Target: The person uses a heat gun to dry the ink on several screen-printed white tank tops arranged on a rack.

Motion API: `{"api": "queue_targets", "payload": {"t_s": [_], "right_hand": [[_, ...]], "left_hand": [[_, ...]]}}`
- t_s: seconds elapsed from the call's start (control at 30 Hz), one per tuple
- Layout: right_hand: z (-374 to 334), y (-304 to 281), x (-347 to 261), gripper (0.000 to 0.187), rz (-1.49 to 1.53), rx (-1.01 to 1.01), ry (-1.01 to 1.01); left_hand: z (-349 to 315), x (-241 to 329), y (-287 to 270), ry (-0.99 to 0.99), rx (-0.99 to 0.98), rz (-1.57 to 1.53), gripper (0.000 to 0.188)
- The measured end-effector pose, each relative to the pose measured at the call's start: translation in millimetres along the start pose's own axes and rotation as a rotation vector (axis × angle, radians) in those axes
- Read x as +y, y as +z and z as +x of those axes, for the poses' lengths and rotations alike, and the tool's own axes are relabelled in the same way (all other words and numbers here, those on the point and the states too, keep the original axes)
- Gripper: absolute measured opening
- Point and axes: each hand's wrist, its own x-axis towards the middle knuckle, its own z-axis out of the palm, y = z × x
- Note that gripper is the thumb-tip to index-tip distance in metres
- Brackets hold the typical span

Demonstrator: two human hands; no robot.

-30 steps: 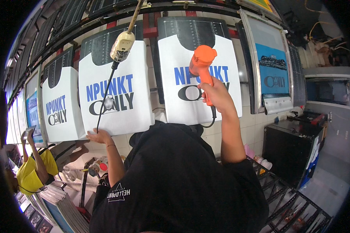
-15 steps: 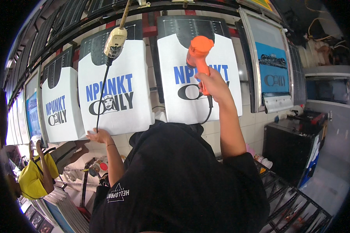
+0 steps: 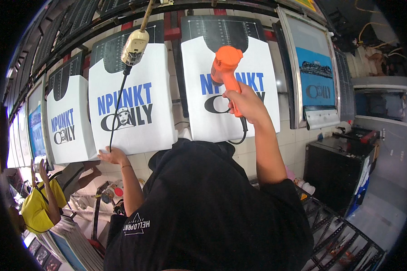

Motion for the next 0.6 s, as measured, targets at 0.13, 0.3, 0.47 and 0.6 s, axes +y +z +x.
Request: {"api": "queue_targets", "payload": {"t_s": [0.13,0.3,0.47,0.6], "right_hand": [[-12,-2,5,0.041,-0.016,-0.013,0.029],[-21,-3,12,0.041,-0.007,-0.047,0.038],[-33,-3,16,0.041,-0.004,-0.050,0.044],[-36,-4,16,0.040,-0.017,-0.068,0.036]], "left_hand": [[-2,4,-1,-0.019,-0.007,-0.012,0.049],[1,-5,2,0.037,0.020,0.024,0.049],[-1,0,2,0.025,0.016,0.018,0.049],[-1,2,0,0.020,0.007,0.012,0.049]]}}
